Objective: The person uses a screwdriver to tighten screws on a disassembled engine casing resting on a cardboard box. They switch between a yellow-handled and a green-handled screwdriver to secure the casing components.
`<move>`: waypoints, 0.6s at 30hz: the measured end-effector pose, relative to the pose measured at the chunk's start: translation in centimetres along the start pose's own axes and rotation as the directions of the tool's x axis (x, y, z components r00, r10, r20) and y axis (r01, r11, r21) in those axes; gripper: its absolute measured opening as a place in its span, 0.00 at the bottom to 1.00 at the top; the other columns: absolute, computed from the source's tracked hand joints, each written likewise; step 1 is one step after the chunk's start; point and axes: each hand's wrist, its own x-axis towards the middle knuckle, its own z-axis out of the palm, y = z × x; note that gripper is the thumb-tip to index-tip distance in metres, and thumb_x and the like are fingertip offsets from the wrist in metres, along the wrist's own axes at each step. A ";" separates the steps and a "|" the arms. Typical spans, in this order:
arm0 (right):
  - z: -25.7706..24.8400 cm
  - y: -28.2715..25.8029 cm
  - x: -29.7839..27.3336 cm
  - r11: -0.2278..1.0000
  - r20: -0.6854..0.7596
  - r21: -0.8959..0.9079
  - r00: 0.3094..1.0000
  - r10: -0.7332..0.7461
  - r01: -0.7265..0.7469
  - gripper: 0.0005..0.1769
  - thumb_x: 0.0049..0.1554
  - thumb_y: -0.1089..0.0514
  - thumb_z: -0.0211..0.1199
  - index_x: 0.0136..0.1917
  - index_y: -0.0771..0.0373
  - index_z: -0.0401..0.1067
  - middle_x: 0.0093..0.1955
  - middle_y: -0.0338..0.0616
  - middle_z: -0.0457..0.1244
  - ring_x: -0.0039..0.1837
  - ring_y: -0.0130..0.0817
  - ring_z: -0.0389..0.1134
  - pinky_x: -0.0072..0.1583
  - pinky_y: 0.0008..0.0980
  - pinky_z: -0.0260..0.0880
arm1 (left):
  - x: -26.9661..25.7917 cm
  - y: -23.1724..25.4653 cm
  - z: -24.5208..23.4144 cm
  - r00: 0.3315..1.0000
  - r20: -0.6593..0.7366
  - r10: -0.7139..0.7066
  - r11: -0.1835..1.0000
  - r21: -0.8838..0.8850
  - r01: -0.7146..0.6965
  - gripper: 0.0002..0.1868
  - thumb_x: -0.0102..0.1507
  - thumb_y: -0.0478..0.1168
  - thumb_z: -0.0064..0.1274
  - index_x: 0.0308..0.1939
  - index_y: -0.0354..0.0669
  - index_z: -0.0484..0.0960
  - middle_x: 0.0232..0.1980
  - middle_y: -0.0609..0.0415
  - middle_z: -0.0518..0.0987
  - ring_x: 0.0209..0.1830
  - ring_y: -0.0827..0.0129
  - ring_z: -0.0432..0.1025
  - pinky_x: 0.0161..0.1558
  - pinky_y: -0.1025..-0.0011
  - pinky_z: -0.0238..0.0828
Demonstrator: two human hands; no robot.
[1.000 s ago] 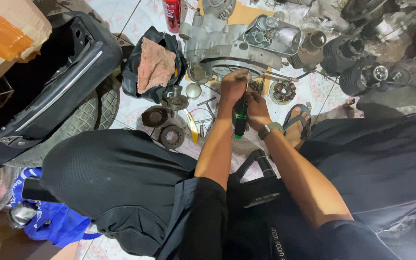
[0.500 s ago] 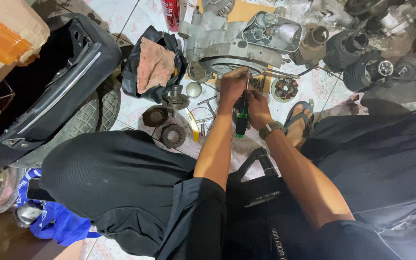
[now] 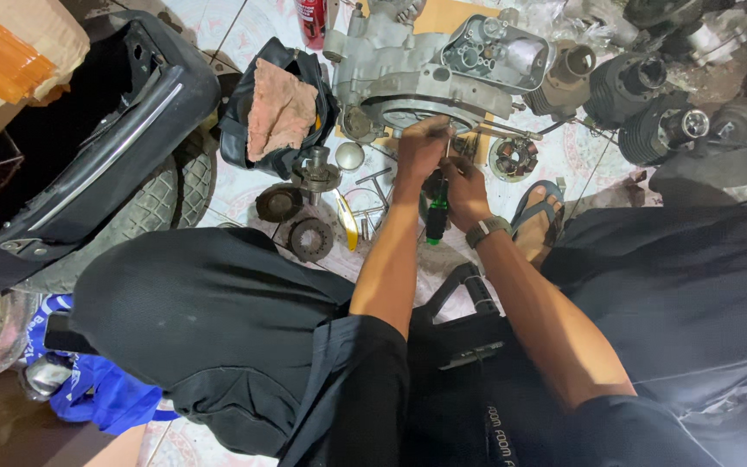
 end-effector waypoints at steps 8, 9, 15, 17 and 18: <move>-0.3 1.4 1.6 0.992 -0.007 -0.082 0.995 -0.095 0.094 0.26 0.57 0.45 0.54 0.60 0.67 0.68 0.50 0.56 0.64 0.58 0.48 0.62 0.60 0.50 0.58 | 1.6 -2.7 1.5 0.998 -0.054 0.013 1.000 -0.014 -0.013 0.14 0.54 0.41 0.59 0.44 0.46 0.83 0.41 0.42 0.81 0.46 0.48 0.75 0.46 0.54 0.74; -0.4 1.3 1.7 0.983 0.023 -0.142 0.993 -0.113 0.115 0.28 0.58 0.43 0.54 0.61 0.66 0.68 0.53 0.58 0.64 0.60 0.52 0.62 0.61 0.52 0.56 | 1.8 -3.0 1.7 0.998 -0.059 0.013 1.000 0.029 -0.011 0.14 0.53 0.40 0.59 0.43 0.46 0.83 0.41 0.43 0.81 0.45 0.49 0.75 0.46 0.55 0.74; -0.8 3.9 3.9 0.995 -0.054 -0.065 0.995 -0.085 0.082 0.23 0.58 0.47 0.53 0.59 0.64 0.69 0.46 0.53 0.65 0.55 0.49 0.64 0.56 0.48 0.61 | 1.3 -2.5 1.9 0.996 -0.091 -0.019 1.000 0.008 0.020 0.14 0.53 0.44 0.59 0.42 0.53 0.84 0.38 0.49 0.82 0.46 0.52 0.75 0.51 0.56 0.70; -0.6 2.0 2.3 0.997 -0.051 -0.013 0.995 -0.080 0.080 0.23 0.59 0.48 0.53 0.60 0.66 0.67 0.46 0.54 0.64 0.55 0.49 0.65 0.55 0.50 0.62 | 0.3 -0.8 1.3 0.995 -0.091 -0.030 1.000 0.003 0.030 0.14 0.53 0.44 0.59 0.42 0.54 0.84 0.38 0.50 0.82 0.46 0.52 0.75 0.52 0.56 0.70; -0.4 1.1 1.5 0.996 -0.049 0.041 0.996 -0.073 0.075 0.23 0.59 0.50 0.53 0.61 0.67 0.66 0.46 0.55 0.64 0.55 0.50 0.65 0.54 0.51 0.63 | -0.2 0.0 0.9 0.995 -0.088 -0.041 0.999 0.000 0.041 0.13 0.52 0.45 0.59 0.42 0.54 0.84 0.38 0.51 0.82 0.46 0.52 0.75 0.52 0.57 0.70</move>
